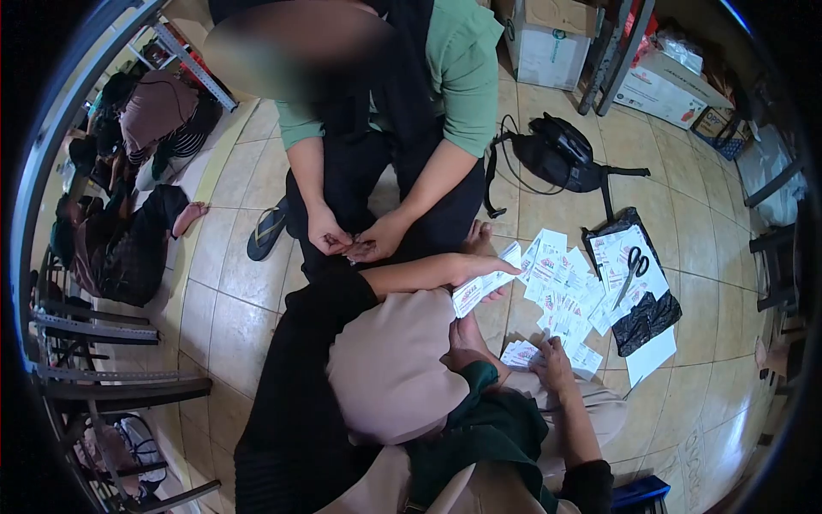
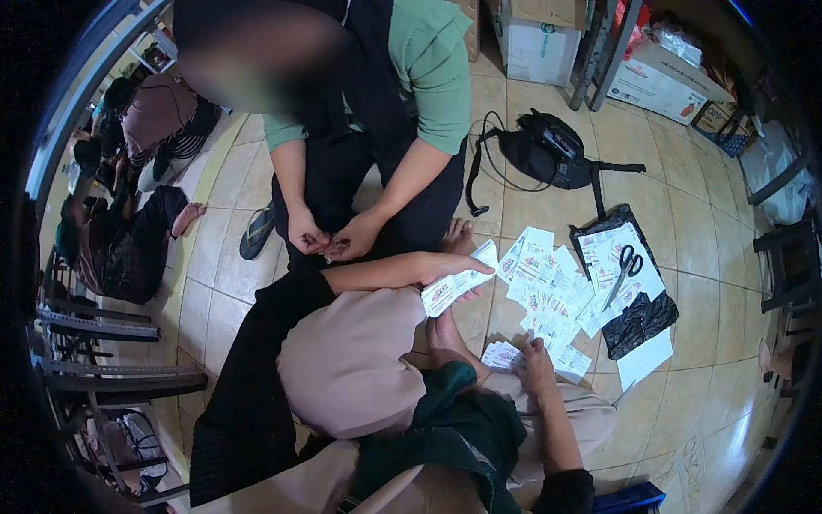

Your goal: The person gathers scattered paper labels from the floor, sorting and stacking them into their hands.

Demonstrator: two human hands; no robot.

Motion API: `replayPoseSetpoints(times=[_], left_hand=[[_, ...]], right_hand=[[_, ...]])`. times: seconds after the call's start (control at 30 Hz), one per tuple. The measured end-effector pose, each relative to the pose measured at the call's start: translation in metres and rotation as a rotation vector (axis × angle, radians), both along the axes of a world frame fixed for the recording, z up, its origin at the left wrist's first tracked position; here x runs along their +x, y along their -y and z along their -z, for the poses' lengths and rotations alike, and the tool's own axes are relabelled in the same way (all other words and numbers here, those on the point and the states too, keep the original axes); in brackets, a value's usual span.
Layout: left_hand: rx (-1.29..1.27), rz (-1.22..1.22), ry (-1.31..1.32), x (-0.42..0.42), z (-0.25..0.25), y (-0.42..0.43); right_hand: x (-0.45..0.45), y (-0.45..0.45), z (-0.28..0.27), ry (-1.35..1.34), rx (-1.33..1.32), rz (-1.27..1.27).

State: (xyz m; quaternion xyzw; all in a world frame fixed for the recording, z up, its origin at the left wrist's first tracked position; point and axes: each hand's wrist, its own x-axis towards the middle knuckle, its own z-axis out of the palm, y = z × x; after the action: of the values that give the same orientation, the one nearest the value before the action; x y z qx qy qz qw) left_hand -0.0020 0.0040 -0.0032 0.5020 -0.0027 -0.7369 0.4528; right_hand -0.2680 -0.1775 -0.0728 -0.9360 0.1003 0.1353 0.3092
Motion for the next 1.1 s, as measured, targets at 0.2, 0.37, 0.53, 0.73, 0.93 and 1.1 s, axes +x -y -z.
replayPoseSetpoints(times=[0.2,0.37,0.53,0.73,0.93,1.1], left_hand=[[-0.021,-0.068,0.09,-0.008,-0.02,-0.001],[0.037,-0.107,0.138,-0.011,-0.021,0.0],[-0.096,0.003,0.112,-0.007,-0.011,-0.002],[-0.115,0.006,-0.019,-0.003,0.006,0.002],[-0.098,-0.012,0.023,-0.006,-0.004,0.0],[-0.084,-0.025,0.058,-0.008,-0.009,-0.001]], right_hand=[[-0.001,-0.005,0.0,0.047,-0.087,-0.085],[-0.008,-0.007,0.018,0.064,-0.099,-0.089],[-0.006,-0.007,0.016,0.013,-0.048,-0.166],[-0.004,-0.012,0.007,0.09,-0.048,-0.168],[-0.008,-0.011,0.017,0.057,-0.123,-0.205],[-0.002,-0.014,-0.007,-0.083,-0.107,-0.097]])
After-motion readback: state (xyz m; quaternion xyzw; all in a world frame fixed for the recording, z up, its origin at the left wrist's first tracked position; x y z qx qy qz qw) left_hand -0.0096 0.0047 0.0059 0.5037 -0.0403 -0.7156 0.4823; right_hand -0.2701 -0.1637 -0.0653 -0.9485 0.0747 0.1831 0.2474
